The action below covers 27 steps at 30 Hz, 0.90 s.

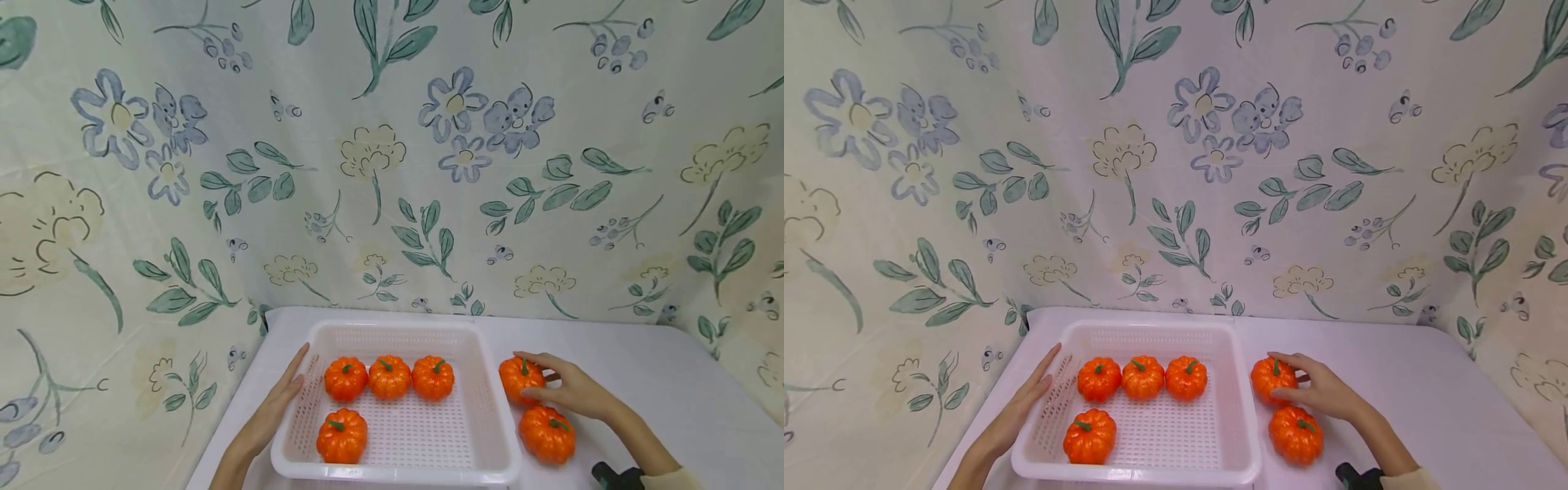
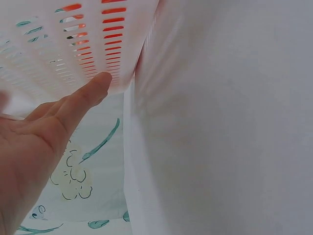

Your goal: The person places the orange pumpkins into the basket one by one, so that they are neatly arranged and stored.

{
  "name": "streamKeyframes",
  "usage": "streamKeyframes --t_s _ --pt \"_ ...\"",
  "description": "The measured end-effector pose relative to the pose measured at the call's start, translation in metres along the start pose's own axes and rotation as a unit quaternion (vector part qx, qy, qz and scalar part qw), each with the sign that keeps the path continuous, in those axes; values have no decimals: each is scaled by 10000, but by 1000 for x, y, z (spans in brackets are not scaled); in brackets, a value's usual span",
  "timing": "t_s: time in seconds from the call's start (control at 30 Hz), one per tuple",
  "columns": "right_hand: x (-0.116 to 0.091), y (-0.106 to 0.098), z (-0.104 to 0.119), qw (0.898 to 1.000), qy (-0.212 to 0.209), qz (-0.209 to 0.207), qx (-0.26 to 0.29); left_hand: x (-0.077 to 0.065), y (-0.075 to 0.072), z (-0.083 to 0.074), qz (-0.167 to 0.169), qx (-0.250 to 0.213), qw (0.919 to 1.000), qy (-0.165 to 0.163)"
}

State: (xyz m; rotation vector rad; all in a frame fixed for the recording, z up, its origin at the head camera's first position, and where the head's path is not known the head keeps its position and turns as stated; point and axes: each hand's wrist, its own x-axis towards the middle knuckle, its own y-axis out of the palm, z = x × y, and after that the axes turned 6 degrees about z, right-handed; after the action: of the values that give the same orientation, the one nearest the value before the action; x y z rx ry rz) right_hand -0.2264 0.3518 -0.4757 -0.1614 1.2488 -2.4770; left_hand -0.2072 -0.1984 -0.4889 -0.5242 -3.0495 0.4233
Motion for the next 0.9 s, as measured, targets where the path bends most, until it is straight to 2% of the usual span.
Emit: streamKeyframes --t_s 0.33,0.57,0.73,0.9 --pt "-4 -16 10 9992 -32 -400 53 0 0 -2 25 -40 10000 12" --pt "1 -30 16 9961 -192 -825 -266 0 0 -1 46 -23 10000 20" --pt "8 -41 30 9936 -453 -990 -312 0 -1 0 46 -28 10000 27" --pt "15 -46 49 9924 -710 -929 -380 0 0 0 43 -34 10000 27"
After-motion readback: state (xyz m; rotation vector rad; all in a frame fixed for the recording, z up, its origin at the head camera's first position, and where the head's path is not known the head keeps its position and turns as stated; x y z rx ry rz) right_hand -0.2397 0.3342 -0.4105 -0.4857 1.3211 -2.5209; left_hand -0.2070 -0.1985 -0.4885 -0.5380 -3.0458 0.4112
